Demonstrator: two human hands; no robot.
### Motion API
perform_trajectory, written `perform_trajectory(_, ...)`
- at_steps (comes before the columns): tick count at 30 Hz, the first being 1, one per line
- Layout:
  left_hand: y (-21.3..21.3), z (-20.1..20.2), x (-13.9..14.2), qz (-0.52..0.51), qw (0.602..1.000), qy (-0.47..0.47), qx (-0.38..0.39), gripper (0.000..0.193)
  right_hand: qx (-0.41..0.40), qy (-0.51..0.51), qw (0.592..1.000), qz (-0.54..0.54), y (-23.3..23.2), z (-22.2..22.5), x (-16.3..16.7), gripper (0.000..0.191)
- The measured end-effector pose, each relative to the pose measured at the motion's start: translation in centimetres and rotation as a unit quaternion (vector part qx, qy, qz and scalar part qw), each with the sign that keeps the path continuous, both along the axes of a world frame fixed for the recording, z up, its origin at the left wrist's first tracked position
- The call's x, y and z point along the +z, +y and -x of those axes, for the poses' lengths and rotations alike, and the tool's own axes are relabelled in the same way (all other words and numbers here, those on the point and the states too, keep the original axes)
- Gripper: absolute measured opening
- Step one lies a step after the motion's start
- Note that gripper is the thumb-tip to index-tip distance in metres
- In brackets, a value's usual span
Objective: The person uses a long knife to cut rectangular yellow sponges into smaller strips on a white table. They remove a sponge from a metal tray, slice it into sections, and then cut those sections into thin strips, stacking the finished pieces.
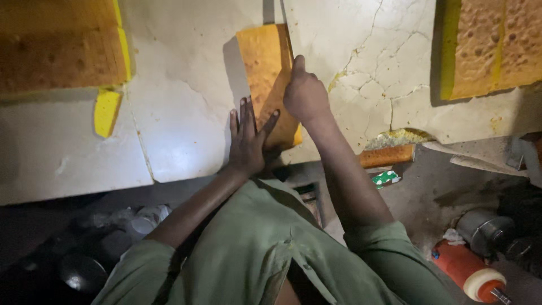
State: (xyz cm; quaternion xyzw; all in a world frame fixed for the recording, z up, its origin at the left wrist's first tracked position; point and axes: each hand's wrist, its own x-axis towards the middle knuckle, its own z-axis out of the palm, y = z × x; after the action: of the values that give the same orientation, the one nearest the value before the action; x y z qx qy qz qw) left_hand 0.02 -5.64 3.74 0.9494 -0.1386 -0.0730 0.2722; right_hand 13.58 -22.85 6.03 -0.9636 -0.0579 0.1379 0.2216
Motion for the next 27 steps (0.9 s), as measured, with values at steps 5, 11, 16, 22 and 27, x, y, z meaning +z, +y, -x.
perform_trajectory(5,-0.7,0.6,0.0,0.036,0.998,-0.042,0.031,0.083,0.005,0.023,1.000,-0.006,-1.6,3.7,0.1,0.042)
perform_trajectory(11,-1.3,1.4,-0.2,-0.004,0.999,-0.044,0.029,0.087,0.019,0.039,0.999,-0.021,-3.7,11.0,1.1,0.045)
perform_trajectory(16,-1.7,2.4,-0.2,0.006,0.997,-0.068,0.034,0.085,0.015,0.063,0.998,-0.004,-6.5,19.7,0.3,0.049)
perform_trajectory(22,-2.2,3.3,0.1,0.001,0.997,-0.065,0.042,0.085,0.027,0.072,0.997,-0.018,-10.9,31.6,-1.6,0.045)
perform_trajectory(27,-2.2,3.1,0.8,0.008,0.997,-0.058,0.047,0.084,0.061,-0.009,0.997,-0.047,-10.6,33.9,-2.0,0.066)
